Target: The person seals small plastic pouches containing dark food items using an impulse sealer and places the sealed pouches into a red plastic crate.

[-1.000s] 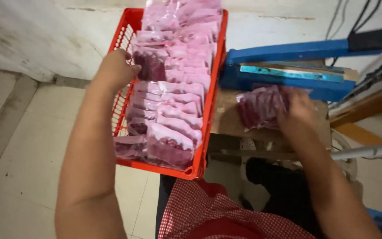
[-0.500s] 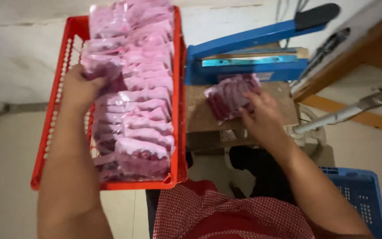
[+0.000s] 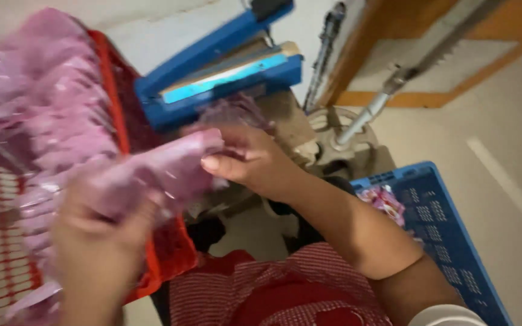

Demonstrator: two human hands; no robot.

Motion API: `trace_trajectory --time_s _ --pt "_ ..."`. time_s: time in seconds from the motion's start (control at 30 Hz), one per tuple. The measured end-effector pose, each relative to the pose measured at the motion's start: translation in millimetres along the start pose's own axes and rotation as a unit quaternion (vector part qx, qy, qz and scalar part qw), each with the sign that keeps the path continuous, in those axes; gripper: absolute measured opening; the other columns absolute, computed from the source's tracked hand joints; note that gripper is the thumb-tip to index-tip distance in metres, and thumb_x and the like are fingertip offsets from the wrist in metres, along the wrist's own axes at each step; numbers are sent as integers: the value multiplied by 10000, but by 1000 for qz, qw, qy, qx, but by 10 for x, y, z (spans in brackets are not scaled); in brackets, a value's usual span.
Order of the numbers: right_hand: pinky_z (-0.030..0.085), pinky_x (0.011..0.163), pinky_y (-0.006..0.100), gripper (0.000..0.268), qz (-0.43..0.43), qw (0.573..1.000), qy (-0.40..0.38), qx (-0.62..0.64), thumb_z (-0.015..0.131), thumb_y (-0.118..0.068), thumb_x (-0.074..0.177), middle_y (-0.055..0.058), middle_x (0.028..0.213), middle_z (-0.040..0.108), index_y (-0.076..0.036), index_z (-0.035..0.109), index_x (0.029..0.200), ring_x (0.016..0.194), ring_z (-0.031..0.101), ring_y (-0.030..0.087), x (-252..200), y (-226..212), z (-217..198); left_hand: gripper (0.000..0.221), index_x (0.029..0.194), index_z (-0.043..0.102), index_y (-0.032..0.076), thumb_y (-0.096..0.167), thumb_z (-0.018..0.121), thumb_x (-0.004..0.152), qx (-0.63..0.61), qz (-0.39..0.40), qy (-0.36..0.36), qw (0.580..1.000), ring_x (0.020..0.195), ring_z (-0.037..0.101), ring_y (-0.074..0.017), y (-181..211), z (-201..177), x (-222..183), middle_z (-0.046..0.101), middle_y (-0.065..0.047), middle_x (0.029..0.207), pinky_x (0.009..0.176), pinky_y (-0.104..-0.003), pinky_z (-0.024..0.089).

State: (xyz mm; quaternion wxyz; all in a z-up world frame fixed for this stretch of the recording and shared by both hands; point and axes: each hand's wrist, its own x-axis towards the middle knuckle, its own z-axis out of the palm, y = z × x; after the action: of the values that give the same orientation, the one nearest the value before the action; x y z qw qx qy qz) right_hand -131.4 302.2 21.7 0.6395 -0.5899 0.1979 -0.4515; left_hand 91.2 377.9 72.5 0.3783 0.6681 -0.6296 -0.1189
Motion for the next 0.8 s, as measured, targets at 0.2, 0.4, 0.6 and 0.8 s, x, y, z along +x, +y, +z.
trace_trajectory --time_s 0.2,0.4,0.6,0.8 --pt "529 878 267 160 20 996 86 7 607 -196 1068 -19 1037 696 -84 716 1105 977 646 87 -655 315 -358 297 1106 690 51 136 785 837 -213 -247 -67 943 393 624 -207 147 770 -533 664 -110 706 304 -295 488" --pt "534 741 243 183 32 983 135 -121 646 -245 1028 -2 923 700 -84 723 1066 826 659 89 -892 316 -604 121 1002 692 22 142 682 1009 -243 -138 11 960 868 595 -116 -158 1398 -648 655 -33 904 751 -280 499" --pt "481 809 243 137 39 974 201 -96 603 -219 1054 -42 927 644 -115 691 1042 865 587 64 -852 406 -614 169 1119 699 -13 86 568 1078 -261 -74 21 962 967 659 -177 -209 1508 -610 701 -111 1042 897 -304 543" --pt "515 887 275 187 -40 968 195 -155 566 -264 1090 17 1056 695 -127 691 1116 987 655 132 -786 477 -553 243 1079 706 -3 108 490 1092 -261 -127 46 956 922 626 -177 -381 1614 -597 694 -98 1006 805 -317 519"
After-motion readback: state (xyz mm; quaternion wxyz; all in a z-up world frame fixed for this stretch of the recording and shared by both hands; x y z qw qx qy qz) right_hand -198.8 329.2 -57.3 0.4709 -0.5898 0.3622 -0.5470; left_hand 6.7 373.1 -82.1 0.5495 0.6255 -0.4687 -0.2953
